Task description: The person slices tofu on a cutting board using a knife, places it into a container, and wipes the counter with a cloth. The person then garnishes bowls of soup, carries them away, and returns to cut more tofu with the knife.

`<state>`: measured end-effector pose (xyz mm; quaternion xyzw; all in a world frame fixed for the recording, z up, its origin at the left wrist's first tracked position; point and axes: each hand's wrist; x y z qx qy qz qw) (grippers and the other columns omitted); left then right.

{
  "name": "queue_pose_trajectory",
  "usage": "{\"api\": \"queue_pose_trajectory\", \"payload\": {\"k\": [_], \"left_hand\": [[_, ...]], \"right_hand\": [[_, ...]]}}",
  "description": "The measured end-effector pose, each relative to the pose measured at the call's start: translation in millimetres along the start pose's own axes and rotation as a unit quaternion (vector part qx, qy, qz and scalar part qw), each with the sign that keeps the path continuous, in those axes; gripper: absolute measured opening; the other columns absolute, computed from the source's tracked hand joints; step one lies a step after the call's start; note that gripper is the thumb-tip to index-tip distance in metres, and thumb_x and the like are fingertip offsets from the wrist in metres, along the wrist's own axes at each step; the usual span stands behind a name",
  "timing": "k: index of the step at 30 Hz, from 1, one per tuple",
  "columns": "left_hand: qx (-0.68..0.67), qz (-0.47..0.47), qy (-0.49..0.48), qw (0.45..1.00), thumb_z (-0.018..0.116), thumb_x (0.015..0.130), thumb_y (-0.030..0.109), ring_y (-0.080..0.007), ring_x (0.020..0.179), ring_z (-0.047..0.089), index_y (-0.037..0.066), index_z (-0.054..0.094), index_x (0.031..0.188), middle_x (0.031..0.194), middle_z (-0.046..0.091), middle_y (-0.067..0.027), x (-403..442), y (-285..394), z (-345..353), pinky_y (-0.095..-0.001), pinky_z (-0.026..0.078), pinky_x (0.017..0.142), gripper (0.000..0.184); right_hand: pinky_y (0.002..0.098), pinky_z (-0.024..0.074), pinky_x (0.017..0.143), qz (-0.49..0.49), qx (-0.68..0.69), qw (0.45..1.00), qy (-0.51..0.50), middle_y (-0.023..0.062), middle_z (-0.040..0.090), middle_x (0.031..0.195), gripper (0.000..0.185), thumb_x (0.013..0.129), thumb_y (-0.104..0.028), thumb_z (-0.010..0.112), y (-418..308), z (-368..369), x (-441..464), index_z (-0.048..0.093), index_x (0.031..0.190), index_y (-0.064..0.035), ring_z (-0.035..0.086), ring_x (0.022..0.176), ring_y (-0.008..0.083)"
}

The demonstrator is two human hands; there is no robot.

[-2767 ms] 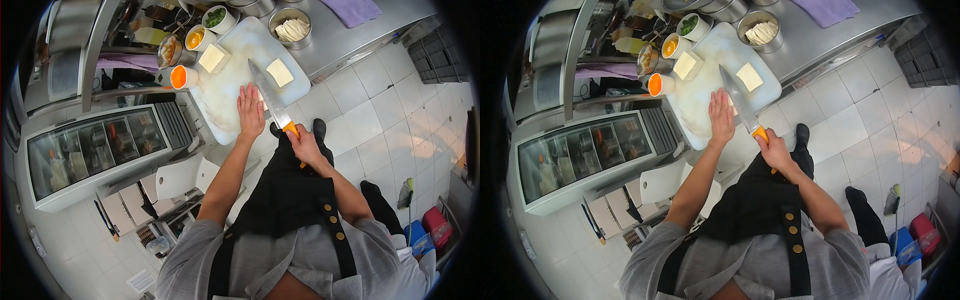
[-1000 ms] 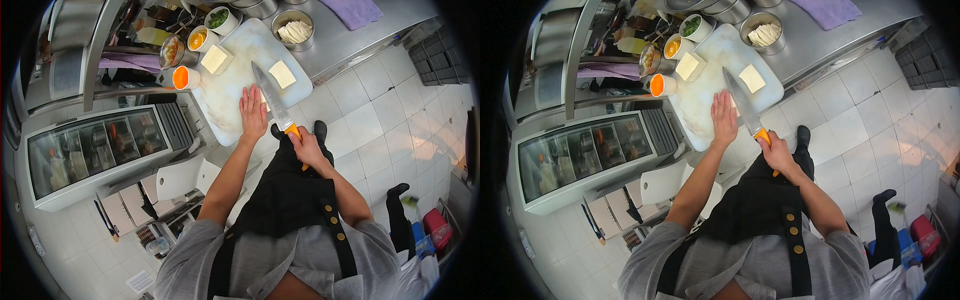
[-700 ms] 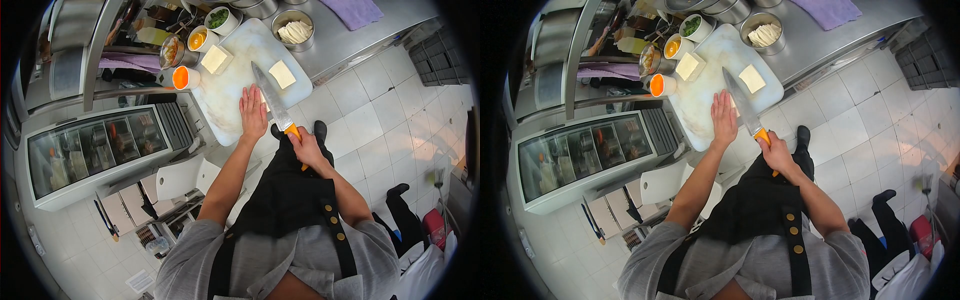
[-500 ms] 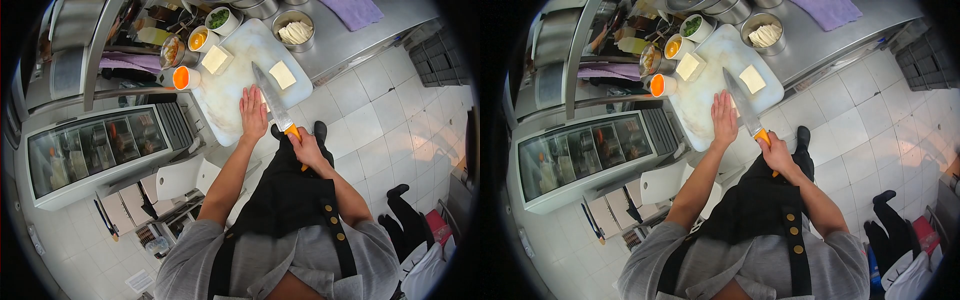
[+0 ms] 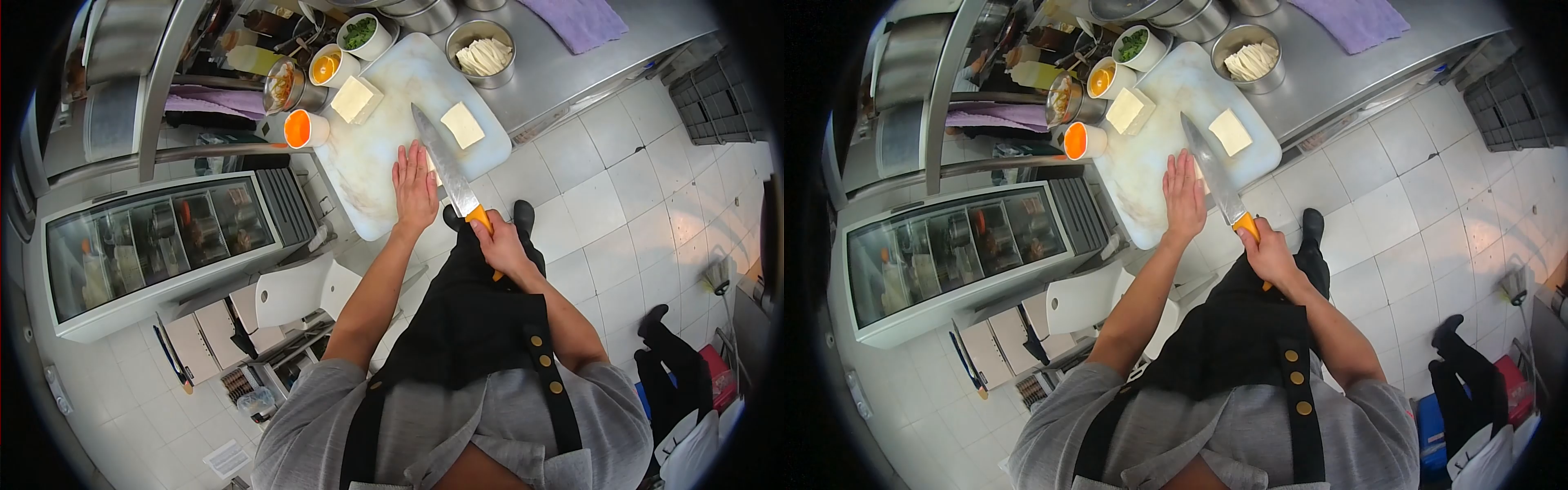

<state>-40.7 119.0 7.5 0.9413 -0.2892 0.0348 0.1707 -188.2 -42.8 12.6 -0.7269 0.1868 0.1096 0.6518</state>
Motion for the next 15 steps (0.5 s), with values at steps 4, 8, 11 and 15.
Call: {"api": "queue_pose_trajectory", "payload": {"k": [4,8,11,15], "left_hand": [[0.0,0.003,0.0,1.0,0.042,0.099,0.018,-0.0401,0.146,0.021,0.001,0.033,0.148,0.157,0.028,-0.0158,-0.1,-0.5,0.6,-0.0533,0.018,0.115,0.053],[0.0,0.0,-0.007,1.0,0.041,0.099,0.019,-0.0401,0.146,0.02,0.0,0.033,0.148,0.158,0.027,-0.0159,-1.1,-2.3,1.0,-0.0529,0.018,0.115,0.053],[-0.087,-0.018,0.004,0.996,0.041,0.1,0.019,-0.0399,0.147,0.016,0.0,0.032,0.149,0.158,0.025,-0.0156,2.1,-7.1,-1.6,-0.0548,0.017,0.115,0.053],[-0.025,-0.039,-0.016,0.999,0.041,0.1,0.02,-0.0393,0.148,0.012,0.0,0.029,0.15,0.16,0.021,-0.0143,7.8,-4.6,-1.7,-0.0582,0.013,0.115,0.055]], "right_hand": [[0.0527,0.0481,0.067,0.0,-0.008,1.0,-0.007,0.0286,0.063,0.077,0.033,0.098,-0.032,0.056,0.0,-1.3,1.0,0.052,0.104,0.001,0.061,0.076,0.0501],[0.0531,0.0479,0.068,0.003,-0.007,1.0,-0.009,0.0286,0.063,0.077,0.033,0.098,-0.031,0.056,-2.8,-3.3,0.2,0.052,0.104,0.0009,0.061,0.077,0.0502],[0.0532,0.0478,0.067,-0.005,-0.012,1.0,-0.004,0.0288,0.063,0.077,0.033,0.098,-0.031,0.056,-1.6,-3.5,1.6,0.052,0.104,0.0007,0.061,0.077,0.0501],[0.0526,0.0477,0.066,0.0,-0.006,1.0,-0.006,0.0286,0.063,0.077,0.032,0.098,-0.031,0.056,-2.7,-4.8,1.0,0.052,0.102,0.0008,0.061,0.076,0.0499]]}}
Point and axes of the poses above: each hand's wrist, its own x-axis towards the middle knuckle, its own z-axis out of the palm, y = z × x
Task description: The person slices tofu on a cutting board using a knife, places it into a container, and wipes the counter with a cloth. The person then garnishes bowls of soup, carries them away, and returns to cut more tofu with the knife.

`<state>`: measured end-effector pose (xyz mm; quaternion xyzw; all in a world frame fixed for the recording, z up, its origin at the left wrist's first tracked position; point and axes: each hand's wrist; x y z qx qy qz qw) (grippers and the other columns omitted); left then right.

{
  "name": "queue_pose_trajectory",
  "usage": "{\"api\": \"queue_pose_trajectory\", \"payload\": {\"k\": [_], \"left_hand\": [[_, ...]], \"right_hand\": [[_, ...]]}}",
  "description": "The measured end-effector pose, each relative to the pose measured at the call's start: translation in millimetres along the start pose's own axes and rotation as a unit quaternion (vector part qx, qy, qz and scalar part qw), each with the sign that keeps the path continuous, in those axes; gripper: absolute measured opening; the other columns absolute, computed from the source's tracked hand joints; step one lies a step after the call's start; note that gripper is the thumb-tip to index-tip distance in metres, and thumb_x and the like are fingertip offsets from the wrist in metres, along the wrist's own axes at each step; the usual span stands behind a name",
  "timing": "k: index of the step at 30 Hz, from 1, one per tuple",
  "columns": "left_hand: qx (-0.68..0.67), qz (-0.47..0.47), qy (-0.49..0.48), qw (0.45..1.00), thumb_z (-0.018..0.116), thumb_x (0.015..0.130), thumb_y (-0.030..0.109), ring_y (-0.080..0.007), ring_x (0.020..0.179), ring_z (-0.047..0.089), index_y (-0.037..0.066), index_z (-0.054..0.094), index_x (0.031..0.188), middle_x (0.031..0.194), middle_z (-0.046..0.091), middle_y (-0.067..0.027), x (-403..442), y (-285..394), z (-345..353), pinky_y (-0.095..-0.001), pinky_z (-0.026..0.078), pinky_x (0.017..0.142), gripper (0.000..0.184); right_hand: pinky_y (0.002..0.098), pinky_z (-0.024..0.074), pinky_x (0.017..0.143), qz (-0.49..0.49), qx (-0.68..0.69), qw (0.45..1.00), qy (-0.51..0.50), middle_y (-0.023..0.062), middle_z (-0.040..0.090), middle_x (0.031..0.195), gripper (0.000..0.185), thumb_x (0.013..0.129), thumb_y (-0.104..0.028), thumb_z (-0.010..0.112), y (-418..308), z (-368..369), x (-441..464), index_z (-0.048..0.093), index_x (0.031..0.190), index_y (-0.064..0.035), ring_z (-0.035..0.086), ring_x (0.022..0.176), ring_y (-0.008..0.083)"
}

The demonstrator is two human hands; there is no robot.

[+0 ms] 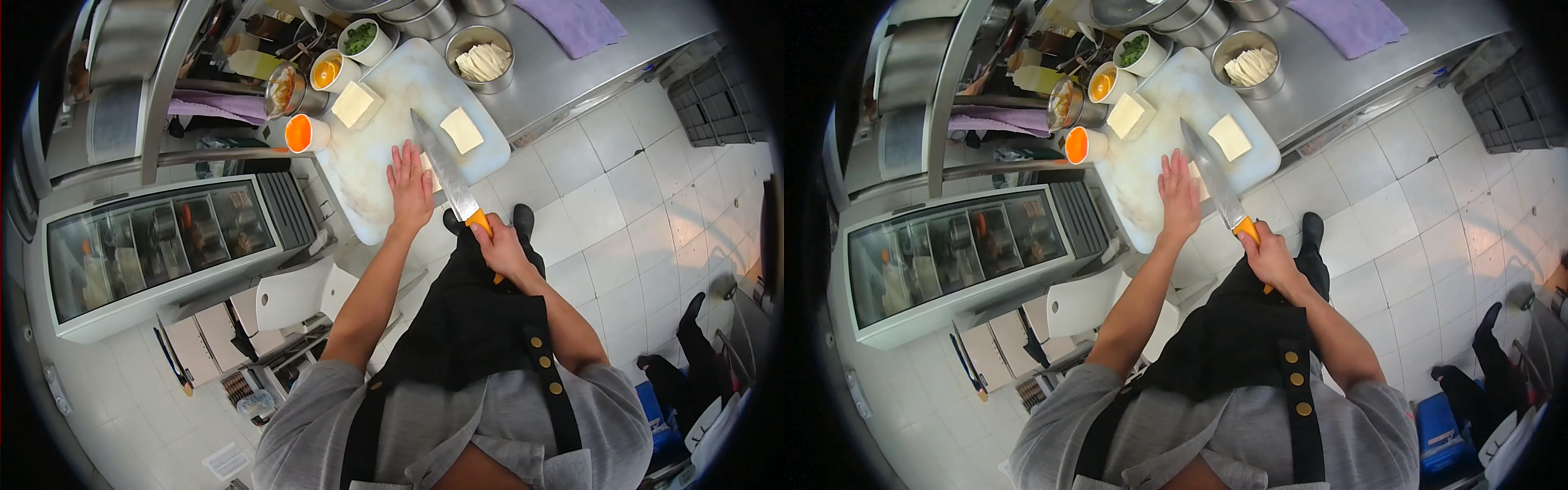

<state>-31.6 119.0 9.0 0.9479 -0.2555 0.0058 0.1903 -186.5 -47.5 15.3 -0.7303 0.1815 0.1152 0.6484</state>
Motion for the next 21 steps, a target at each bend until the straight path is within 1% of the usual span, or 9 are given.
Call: {"api": "queue_pose_trajectory", "payload": {"k": [1,4,21], "left_hand": [[0.03,-0.007,-0.021,0.999,0.04,0.1,0.021,-0.0393,0.149,0.011,0.001,0.028,0.15,0.161,0.019,-0.0139,1.4,1.0,0.8,-0.059,0.011,0.115,0.055],[0.044,-0.008,-0.017,0.999,0.039,0.1,0.021,-0.0397,0.149,0.011,0.001,0.027,0.151,0.161,0.018,-0.0138,1.6,3.2,1.5,-0.0588,0.011,0.116,0.056],[0.04,0.008,-0.014,0.999,0.039,0.1,0.019,-0.0409,0.148,0.011,0.001,0.025,0.151,0.16,0.019,-0.0161,2.1,4.3,-0.1,-0.0617,0.011,0.114,0.056]], "right_hand": [[0.0522,0.0478,0.066,-0.004,-0.004,1.0,0.002,0.0285,0.063,0.076,0.032,0.098,-0.031,0.056,-1.2,-0.4,-0.3,0.052,0.102,0.0009,0.061,0.075,0.0498],[0.0517,0.0479,0.065,0.0,0.002,1.0,-0.003,0.0282,0.063,0.076,0.032,0.097,-0.031,0.056,0.7,0.0,0.9,0.052,0.101,0.001,0.061,0.074,0.0495],[0.0524,0.0492,0.067,-0.013,0.0,1.0,0.003,0.0297,0.063,0.077,0.033,0.097,-0.03,0.056,-1.4,2.5,-1.2,0.054,0.105,0.0022,0.062,0.076,0.0501]]}}
Point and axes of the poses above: each hand's wrist, its own x-axis towards the middle knuckle, its own z-axis out of the palm, y = z × x
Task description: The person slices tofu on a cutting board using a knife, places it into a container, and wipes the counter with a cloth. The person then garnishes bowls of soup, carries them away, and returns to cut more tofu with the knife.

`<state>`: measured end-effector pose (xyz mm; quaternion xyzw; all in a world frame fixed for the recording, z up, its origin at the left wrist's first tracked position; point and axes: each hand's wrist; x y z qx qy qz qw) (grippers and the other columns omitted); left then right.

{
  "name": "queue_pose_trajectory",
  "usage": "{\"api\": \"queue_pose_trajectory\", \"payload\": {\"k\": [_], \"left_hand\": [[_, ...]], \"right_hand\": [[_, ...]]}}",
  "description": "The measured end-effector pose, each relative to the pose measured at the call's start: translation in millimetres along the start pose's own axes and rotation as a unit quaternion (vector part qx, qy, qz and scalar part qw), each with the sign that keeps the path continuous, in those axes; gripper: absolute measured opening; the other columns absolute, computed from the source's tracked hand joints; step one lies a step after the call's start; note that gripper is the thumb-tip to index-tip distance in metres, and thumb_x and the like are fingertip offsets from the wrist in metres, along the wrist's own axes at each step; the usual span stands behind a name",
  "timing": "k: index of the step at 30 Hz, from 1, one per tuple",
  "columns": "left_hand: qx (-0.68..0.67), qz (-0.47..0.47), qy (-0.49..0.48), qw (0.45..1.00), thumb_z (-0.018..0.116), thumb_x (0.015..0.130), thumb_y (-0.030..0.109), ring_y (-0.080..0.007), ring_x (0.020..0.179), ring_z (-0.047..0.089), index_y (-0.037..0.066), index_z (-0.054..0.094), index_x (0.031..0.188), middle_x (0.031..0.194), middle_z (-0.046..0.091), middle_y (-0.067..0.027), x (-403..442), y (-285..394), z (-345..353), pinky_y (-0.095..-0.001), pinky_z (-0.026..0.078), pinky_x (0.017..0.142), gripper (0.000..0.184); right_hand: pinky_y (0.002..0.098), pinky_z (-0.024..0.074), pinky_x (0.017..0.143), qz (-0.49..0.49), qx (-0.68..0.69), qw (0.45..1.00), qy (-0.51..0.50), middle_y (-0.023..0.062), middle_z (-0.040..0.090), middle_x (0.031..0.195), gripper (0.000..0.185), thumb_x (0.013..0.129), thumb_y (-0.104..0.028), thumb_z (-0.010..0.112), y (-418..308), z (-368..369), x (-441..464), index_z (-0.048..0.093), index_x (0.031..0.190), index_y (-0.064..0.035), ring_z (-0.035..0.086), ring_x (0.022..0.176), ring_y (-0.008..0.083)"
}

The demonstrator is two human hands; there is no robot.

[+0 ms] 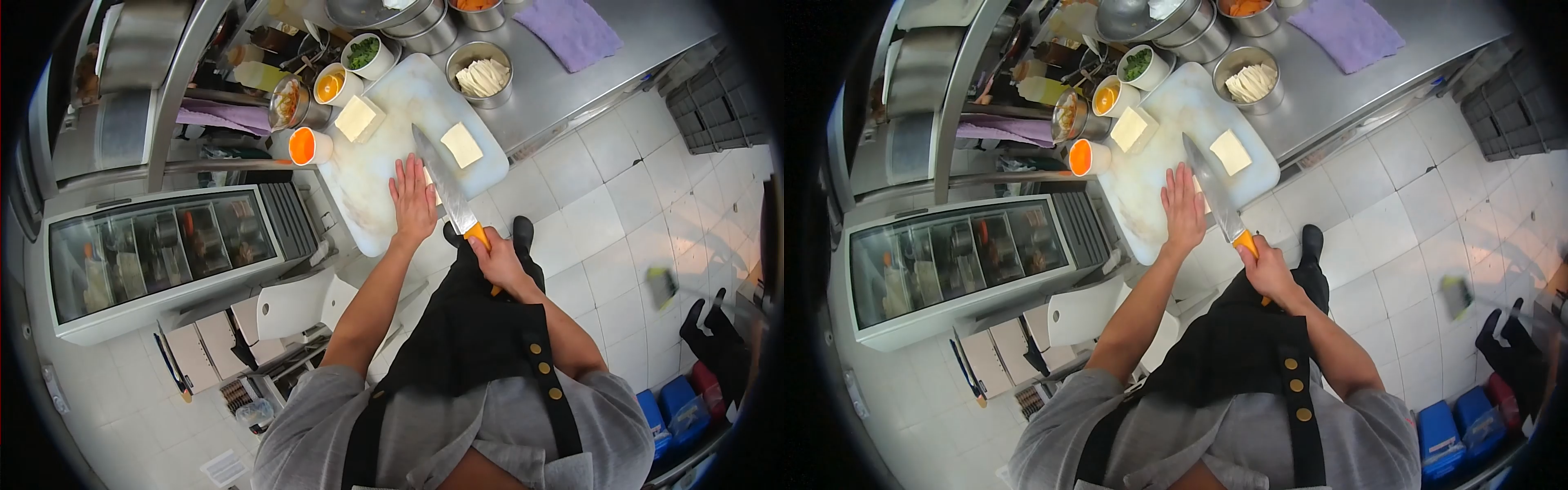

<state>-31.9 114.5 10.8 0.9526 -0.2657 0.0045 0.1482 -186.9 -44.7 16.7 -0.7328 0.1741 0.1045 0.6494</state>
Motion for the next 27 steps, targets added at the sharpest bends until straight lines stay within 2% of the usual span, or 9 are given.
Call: {"api": "queue_pose_trajectory", "payload": {"k": [8,17,19,22,27], "left_hand": [[0.01,0.013,0.01,1.0,0.04,0.099,0.019,-0.0414,0.148,0.011,0.0,0.024,0.151,0.16,0.018,-0.0173,0.0,-0.6,0.9,-0.0621,0.012,0.114,0.057],[0.0,-0.01,-0.021,1.0,0.039,0.1,0.021,-0.0398,0.149,0.008,0.0,0.021,0.152,0.161,0.014,-0.0162,3.4,-1.8,-1.8,-0.0617,0.01,0.115,0.059],[0.019,-0.03,-0.047,0.998,0.037,0.101,0.024,-0.0392,0.149,0.005,0.0,0.019,0.153,0.162,0.01,-0.0157,10.8,-5.2,-8.7,-0.0627,0.009,0.114,0.059],[0.026,-0.012,-0.065,0.997,0.036,0.102,0.028,-0.0395,0.15,0.002,0.0,0.017,0.153,0.163,0.008,-0.0154,19.7,-2.1,-8.7,-0.0647,0.008,0.113,0.061],[0.025,-0.01,-0.044,0.999,0.036,0.102,0.03,-0.0404,0.149,0.001,-0.001,0.016,0.153,0.163,0.008,-0.0156,18.0,-4.3,-1.8,-0.0665,0.007,0.113,0.063]], "right_hand": [[0.0528,0.0495,0.066,-0.011,-0.009,1.0,0.017,0.0304,0.064,0.079,0.032,0.097,-0.029,0.057,-0.8,2.5,0.3,0.054,0.104,0.0025,0.062,0.077,0.0509],[0.0551,0.049,0.068,-0.008,-0.014,1.0,0.006,0.0307,0.063,0.078,0.033,0.097,-0.03,0.056,0.1,-1.6,0.1,0.054,0.105,0.0019,0.061,0.077,0.0524],[0.0552,0.049,0.068,-0.003,-0.007,1.0,0.011,0.0307,0.063,0.078,0.033,0.097,-0.03,0.056,0.8,-1.5,1.6,0.054,0.105,0.0017,0.061,0.077,0.0525],[0.0553,0.0489,0.068,-0.016,-0.02,0.999,0.022,0.0309,0.063,0.078,0.033,0.097,-0.03,0.057,4.4,3.8,-1.2,0.053,0.105,0.0018,0.061,0.077,0.0526],[0.0555,0.0489,0.068,-0.023,-0.02,0.999,0.019,0.0317,0.063,0.079,0.034,0.096,-0.03,0.056,6.9,4.2,0.7,0.053,0.106,0.0024,0.061,0.077,0.0527]]}}
Point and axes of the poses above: each hand's wrist, its own x-axis towards the middle knuckle, its own z-axis out of the palm, y = z × x
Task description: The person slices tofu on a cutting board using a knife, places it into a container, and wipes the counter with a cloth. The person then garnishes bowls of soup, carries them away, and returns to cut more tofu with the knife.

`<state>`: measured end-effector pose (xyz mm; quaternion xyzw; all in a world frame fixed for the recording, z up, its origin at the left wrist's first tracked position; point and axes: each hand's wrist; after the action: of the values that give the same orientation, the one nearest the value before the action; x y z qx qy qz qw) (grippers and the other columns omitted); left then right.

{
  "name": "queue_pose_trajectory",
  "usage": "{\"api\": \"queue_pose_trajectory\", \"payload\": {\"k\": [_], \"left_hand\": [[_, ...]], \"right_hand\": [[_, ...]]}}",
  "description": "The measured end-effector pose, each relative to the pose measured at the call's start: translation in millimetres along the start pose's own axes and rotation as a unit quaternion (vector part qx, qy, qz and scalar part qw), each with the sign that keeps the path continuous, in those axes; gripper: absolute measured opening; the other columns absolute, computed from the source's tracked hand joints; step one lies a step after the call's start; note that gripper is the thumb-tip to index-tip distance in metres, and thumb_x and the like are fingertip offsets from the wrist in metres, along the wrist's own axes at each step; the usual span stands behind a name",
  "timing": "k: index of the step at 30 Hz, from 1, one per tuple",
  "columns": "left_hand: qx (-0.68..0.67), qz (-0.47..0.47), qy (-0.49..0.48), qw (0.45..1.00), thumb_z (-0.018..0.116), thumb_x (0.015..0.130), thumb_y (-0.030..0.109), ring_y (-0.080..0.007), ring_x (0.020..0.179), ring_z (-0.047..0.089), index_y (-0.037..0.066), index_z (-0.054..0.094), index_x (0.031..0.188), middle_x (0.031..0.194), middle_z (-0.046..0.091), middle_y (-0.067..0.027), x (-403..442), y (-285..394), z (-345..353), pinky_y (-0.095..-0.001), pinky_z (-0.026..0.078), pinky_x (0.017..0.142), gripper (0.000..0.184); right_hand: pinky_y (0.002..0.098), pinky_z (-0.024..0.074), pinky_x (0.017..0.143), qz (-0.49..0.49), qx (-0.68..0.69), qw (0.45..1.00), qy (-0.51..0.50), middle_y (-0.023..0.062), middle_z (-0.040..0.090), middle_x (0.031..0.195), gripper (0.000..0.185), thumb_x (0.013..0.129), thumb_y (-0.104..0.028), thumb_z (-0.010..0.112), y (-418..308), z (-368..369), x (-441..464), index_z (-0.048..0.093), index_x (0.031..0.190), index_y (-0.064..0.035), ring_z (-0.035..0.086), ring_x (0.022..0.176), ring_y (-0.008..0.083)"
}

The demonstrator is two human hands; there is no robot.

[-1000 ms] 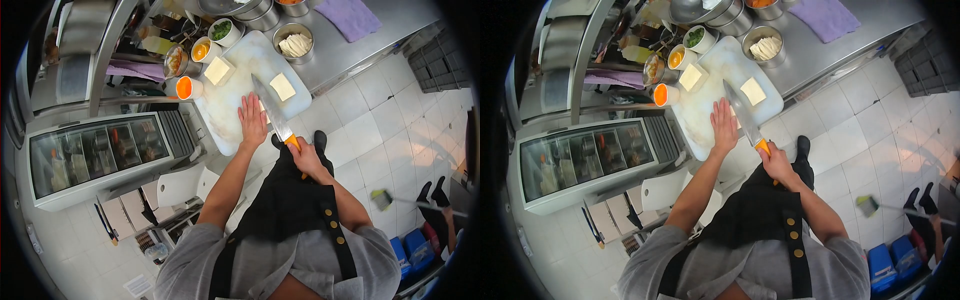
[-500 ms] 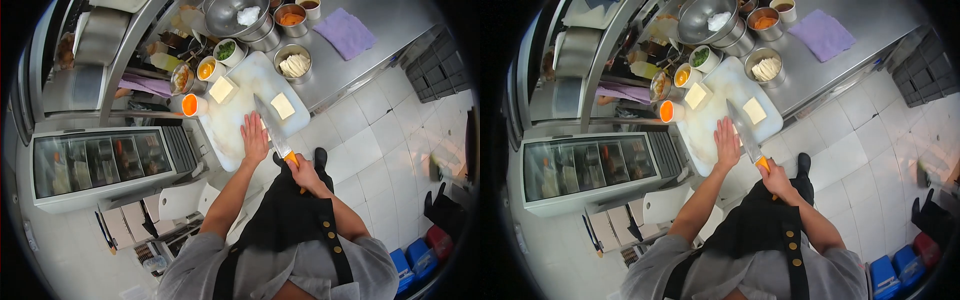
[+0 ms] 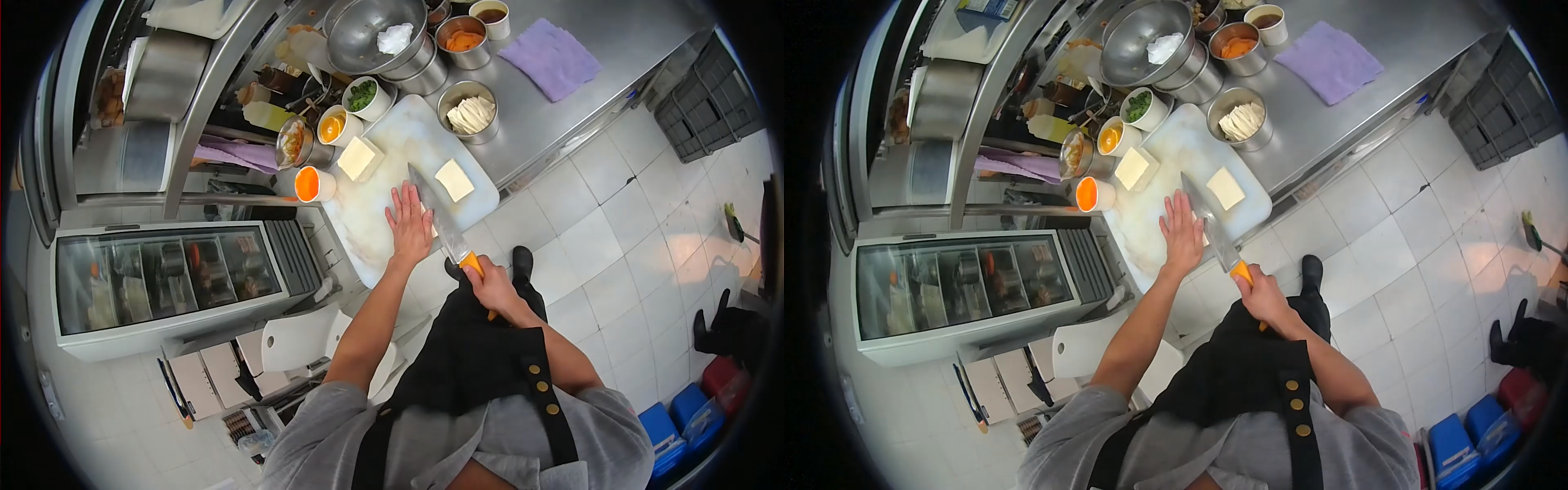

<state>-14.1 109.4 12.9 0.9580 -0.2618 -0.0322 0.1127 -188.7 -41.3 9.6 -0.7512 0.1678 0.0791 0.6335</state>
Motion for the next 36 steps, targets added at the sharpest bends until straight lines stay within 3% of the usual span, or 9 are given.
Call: {"api": "queue_pose_trajectory", "payload": {"k": [21,36], "left_hand": [[-0.003,-0.002,0.001,1.0,0.036,0.102,0.031,-0.0403,0.149,0.0,0.0,0.014,0.154,0.163,0.006,-0.0166,0.8,-0.3,1.3,-0.0681,0.005,0.111,0.064],[-0.01,0.007,-0.001,1.0,0.036,0.102,0.031,-0.0405,0.149,-0.001,-0.001,0.012,0.153,0.163,0.004,-0.018,0.9,-3.6,3.0,-0.068,0.005,0.111,0.065]], "right_hand": [[0.0556,0.0488,0.075,0.019,-0.008,1.0,-0.022,0.0314,0.064,0.087,0.036,0.096,-0.031,0.057,-4.9,-3.3,0.3,0.054,0.107,0.0028,0.061,0.085,0.0523],[0.0551,0.0481,0.075,0.013,-0.012,0.999,-0.036,0.0307,0.064,0.084,0.035,0.096,-0.032,0.056,-1.0,-6.9,4.4,0.053,0.106,0.0016,0.061,0.084,0.0508]]}}
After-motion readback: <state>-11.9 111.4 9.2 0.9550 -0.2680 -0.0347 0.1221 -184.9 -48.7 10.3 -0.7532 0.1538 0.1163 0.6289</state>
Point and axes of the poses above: each hand's wrist, its own x-axis towards the middle knuckle, its own z-axis out of the palm, y = z × x
